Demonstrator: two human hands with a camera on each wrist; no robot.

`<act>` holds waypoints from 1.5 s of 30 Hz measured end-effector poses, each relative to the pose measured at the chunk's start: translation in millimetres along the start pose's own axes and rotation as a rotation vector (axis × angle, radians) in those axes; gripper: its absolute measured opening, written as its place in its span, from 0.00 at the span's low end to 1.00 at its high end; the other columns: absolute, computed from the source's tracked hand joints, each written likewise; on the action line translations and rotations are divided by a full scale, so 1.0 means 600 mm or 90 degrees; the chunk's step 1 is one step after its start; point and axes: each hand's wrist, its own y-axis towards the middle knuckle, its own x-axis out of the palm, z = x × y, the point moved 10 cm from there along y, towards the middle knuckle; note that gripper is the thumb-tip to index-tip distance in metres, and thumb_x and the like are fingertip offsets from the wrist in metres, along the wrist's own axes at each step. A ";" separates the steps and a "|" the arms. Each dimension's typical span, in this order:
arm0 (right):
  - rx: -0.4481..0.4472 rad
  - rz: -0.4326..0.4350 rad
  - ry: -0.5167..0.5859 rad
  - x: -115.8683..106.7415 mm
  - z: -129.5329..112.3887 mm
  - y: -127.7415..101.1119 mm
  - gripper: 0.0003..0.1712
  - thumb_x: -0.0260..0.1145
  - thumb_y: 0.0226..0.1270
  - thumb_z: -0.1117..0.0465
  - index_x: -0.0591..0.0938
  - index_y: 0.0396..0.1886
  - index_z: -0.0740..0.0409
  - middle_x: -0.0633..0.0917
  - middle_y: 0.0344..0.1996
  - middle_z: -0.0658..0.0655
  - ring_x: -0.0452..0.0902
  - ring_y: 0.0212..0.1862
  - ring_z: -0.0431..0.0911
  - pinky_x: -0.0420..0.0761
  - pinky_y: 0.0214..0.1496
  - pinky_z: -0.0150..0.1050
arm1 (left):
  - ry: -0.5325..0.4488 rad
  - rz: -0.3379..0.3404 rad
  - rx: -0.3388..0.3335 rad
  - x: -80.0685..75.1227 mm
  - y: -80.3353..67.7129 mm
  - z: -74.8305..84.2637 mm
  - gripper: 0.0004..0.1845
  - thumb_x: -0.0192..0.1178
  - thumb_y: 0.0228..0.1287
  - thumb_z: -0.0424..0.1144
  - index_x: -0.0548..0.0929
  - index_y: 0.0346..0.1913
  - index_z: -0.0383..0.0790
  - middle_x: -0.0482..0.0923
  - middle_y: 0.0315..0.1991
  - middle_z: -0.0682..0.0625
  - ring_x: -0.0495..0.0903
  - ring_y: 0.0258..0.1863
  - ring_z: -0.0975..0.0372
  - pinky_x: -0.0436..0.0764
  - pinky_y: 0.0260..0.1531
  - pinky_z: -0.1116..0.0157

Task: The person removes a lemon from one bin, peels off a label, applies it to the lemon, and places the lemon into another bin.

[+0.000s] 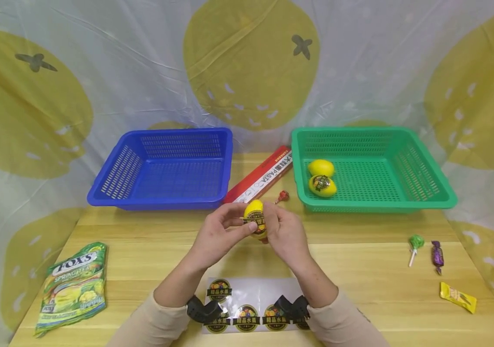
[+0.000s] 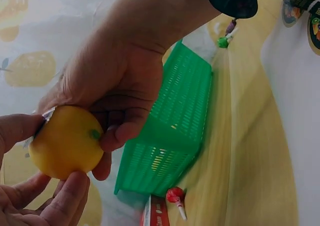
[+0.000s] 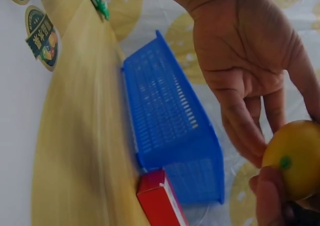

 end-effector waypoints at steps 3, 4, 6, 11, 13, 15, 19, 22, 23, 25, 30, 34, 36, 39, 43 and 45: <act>-0.007 -0.002 0.032 0.003 -0.001 0.001 0.33 0.44 0.84 0.43 0.85 0.52 0.64 0.87 0.35 0.68 0.84 0.25 0.46 0.88 0.28 0.42 | -0.018 -0.007 0.008 -0.006 0.001 0.005 0.26 0.72 0.61 0.35 0.79 0.62 0.39 0.82 0.56 0.40 0.85 0.48 0.55 0.87 0.42 0.64; -0.015 -0.014 0.043 0.007 -0.004 0.001 0.32 0.45 0.85 0.44 0.84 0.56 0.64 0.87 0.37 0.68 0.85 0.27 0.45 0.88 0.30 0.41 | -0.021 -0.008 0.014 -0.009 0.001 0.007 0.25 0.72 0.61 0.35 0.79 0.62 0.39 0.81 0.56 0.40 0.84 0.48 0.54 0.86 0.42 0.64; -0.034 -0.039 0.069 0.017 -0.008 0.000 0.27 0.48 0.84 0.47 0.80 0.60 0.64 0.86 0.41 0.69 0.86 0.31 0.44 0.89 0.32 0.39 | -0.020 -0.005 0.029 -0.016 0.000 0.013 0.25 0.71 0.61 0.35 0.78 0.61 0.39 0.80 0.56 0.40 0.83 0.49 0.53 0.86 0.42 0.63; -0.087 -0.038 0.099 0.037 -0.020 -0.013 0.36 0.55 0.75 0.34 0.74 0.58 0.63 0.87 0.39 0.70 0.84 0.30 0.39 0.86 0.32 0.35 | 0.105 0.074 0.113 -0.034 -0.004 0.033 0.24 0.68 0.66 0.44 0.78 0.61 0.42 0.78 0.49 0.43 0.80 0.41 0.56 0.84 0.35 0.66; -0.117 -0.027 0.086 0.044 -0.028 -0.022 0.44 0.54 0.67 0.26 0.72 0.54 0.64 0.86 0.37 0.68 0.82 0.30 0.37 0.84 0.31 0.33 | 0.179 0.120 0.149 -0.037 -0.008 0.042 0.24 0.66 0.67 0.51 0.80 0.60 0.42 0.78 0.44 0.45 0.79 0.34 0.58 0.81 0.28 0.68; -0.146 -0.018 0.074 0.051 -0.035 -0.030 0.47 0.54 0.63 0.23 0.71 0.51 0.65 0.86 0.36 0.66 0.81 0.31 0.36 0.83 0.31 0.32 | 0.235 0.154 0.175 -0.037 -0.011 0.050 0.22 0.64 0.68 0.54 0.84 0.54 0.42 0.80 0.39 0.47 0.77 0.30 0.61 0.78 0.24 0.69; -0.174 -0.001 0.100 0.055 -0.043 -0.039 0.42 0.59 0.67 0.28 0.71 0.48 0.66 0.84 0.33 0.64 0.79 0.30 0.35 0.81 0.29 0.30 | 0.243 0.192 0.215 -0.037 -0.015 0.059 0.17 0.60 0.73 0.51 0.90 0.38 0.42 0.80 0.29 0.51 0.74 0.26 0.65 0.74 0.21 0.70; -0.160 -0.001 0.144 0.058 -0.039 -0.040 0.36 0.62 0.71 0.35 0.71 0.48 0.67 0.83 0.32 0.63 0.79 0.28 0.36 0.80 0.27 0.30 | 0.194 0.224 0.243 -0.046 -0.017 0.061 0.19 0.57 0.76 0.44 0.90 0.28 0.39 0.79 0.24 0.49 0.72 0.24 0.65 0.73 0.21 0.71; -0.152 -0.008 0.158 0.060 -0.037 -0.040 0.35 0.62 0.72 0.37 0.71 0.48 0.67 0.83 0.32 0.63 0.80 0.28 0.36 0.81 0.27 0.31 | 0.174 0.234 0.247 -0.049 -0.016 0.059 0.21 0.56 0.77 0.43 0.89 0.26 0.39 0.79 0.23 0.48 0.72 0.23 0.65 0.73 0.20 0.71; -0.133 -0.031 0.188 0.066 -0.033 -0.039 0.32 0.62 0.75 0.40 0.70 0.49 0.68 0.83 0.33 0.65 0.83 0.29 0.38 0.85 0.28 0.35 | 0.137 0.256 0.242 -0.059 -0.015 0.054 0.24 0.54 0.78 0.42 0.89 0.24 0.38 0.81 0.22 0.47 0.74 0.24 0.66 0.74 0.21 0.71; -0.060 -0.113 0.211 0.074 -0.021 -0.025 0.31 0.57 0.77 0.39 0.69 0.47 0.68 0.85 0.33 0.65 0.84 0.25 0.43 0.87 0.28 0.41 | 0.093 0.244 0.172 -0.073 -0.001 0.031 0.28 0.52 0.80 0.49 0.89 0.24 0.37 0.82 0.19 0.44 0.77 0.16 0.62 0.76 0.15 0.68; -0.034 -0.174 0.171 0.062 -0.017 -0.012 0.33 0.52 0.78 0.37 0.70 0.44 0.67 0.83 0.31 0.60 0.80 0.22 0.43 0.85 0.24 0.38 | 0.094 0.069 0.133 -0.054 0.013 0.025 0.22 0.51 0.79 0.54 0.88 0.46 0.40 0.86 0.35 0.43 0.78 0.17 0.50 0.81 0.15 0.61; -0.041 -0.189 0.149 0.053 -0.019 -0.008 0.33 0.51 0.79 0.37 0.71 0.44 0.68 0.82 0.30 0.59 0.78 0.20 0.42 0.83 0.23 0.38 | 0.090 -0.055 0.135 -0.034 0.012 0.029 0.19 0.58 0.76 0.49 0.82 0.61 0.43 0.84 0.50 0.44 0.82 0.28 0.50 0.86 0.25 0.60; -0.049 -0.168 0.134 0.038 -0.022 -0.002 0.35 0.46 0.82 0.38 0.75 0.45 0.69 0.82 0.29 0.58 0.78 0.20 0.43 0.84 0.23 0.38 | 0.059 -0.172 0.143 -0.010 0.003 0.035 0.28 0.69 0.67 0.37 0.75 0.68 0.44 0.78 0.59 0.44 0.84 0.38 0.54 0.88 0.37 0.60; -0.033 -0.118 0.125 0.028 -0.020 -0.002 0.38 0.35 0.84 0.39 0.76 0.54 0.68 0.83 0.28 0.61 0.79 0.20 0.45 0.85 0.24 0.39 | 0.026 -0.102 0.130 -0.010 0.003 0.030 0.31 0.75 0.56 0.29 0.74 0.62 0.42 0.81 0.46 0.40 0.85 0.35 0.60 0.88 0.36 0.65; -0.017 -0.113 0.094 0.030 -0.015 -0.005 0.36 0.36 0.84 0.39 0.76 0.57 0.65 0.83 0.26 0.63 0.77 0.18 0.47 0.83 0.22 0.39 | 0.029 -0.057 0.117 -0.010 0.001 0.023 0.33 0.77 0.54 0.31 0.71 0.59 0.42 0.79 0.47 0.40 0.85 0.32 0.61 0.87 0.33 0.67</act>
